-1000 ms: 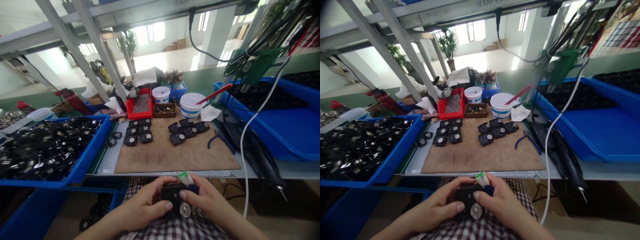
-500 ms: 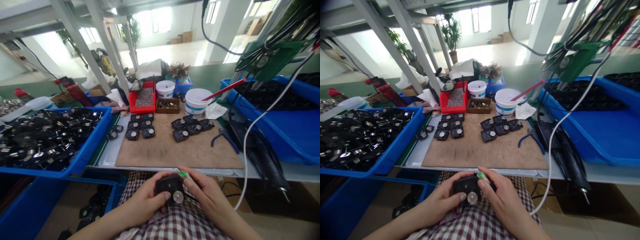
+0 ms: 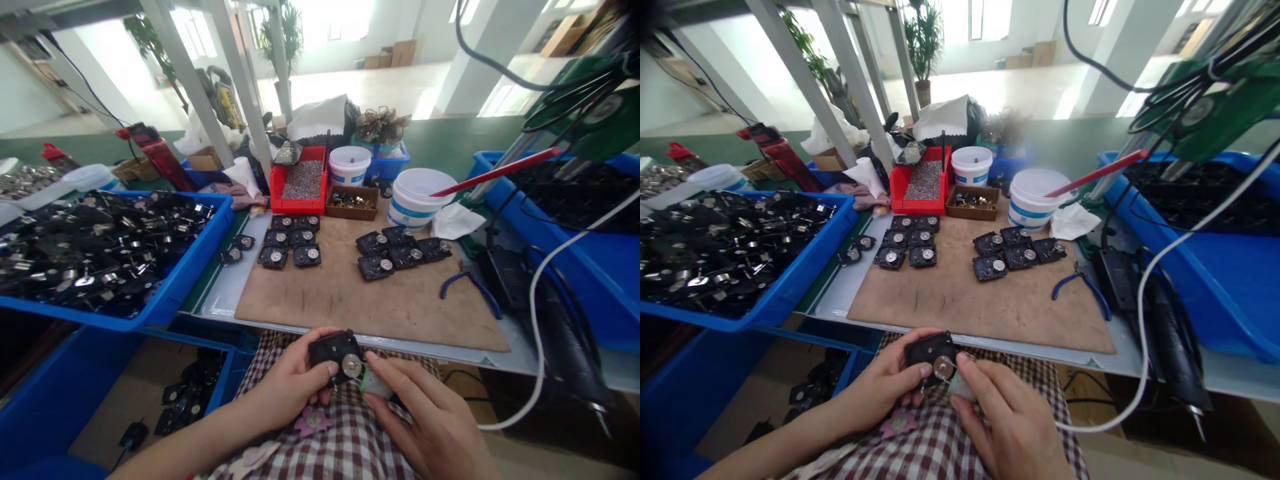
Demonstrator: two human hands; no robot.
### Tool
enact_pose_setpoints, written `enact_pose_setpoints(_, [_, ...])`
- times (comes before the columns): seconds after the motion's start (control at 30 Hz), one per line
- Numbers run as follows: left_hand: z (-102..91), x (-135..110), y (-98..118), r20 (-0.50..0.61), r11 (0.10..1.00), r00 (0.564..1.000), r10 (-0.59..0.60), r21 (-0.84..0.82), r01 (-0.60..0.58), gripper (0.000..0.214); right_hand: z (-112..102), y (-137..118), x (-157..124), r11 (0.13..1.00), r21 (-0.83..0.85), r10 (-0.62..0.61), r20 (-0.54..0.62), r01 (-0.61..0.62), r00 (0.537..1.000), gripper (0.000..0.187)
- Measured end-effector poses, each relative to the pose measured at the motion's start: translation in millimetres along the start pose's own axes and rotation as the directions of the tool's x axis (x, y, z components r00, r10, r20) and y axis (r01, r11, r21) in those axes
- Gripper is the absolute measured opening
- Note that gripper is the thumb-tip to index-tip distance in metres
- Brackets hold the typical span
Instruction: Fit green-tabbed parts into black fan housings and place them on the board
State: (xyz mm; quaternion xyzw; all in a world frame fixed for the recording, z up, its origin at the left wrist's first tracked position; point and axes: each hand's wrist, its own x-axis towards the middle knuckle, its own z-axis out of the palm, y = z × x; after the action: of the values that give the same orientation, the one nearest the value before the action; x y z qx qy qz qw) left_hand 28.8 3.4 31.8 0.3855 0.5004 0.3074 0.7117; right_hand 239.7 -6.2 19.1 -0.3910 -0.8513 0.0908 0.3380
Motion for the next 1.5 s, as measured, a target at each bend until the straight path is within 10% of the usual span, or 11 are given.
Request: enact_pose_setpoints(1.5, [5.9, -0.2, 5.5, -0.035, 0.998, 0.999, 0.02, -0.055, -0.022, 0.047, 0.5, 0.2, 5.9, 0.998, 0.038, 0.058, 0.012, -0.058, 0.998, 0.028])
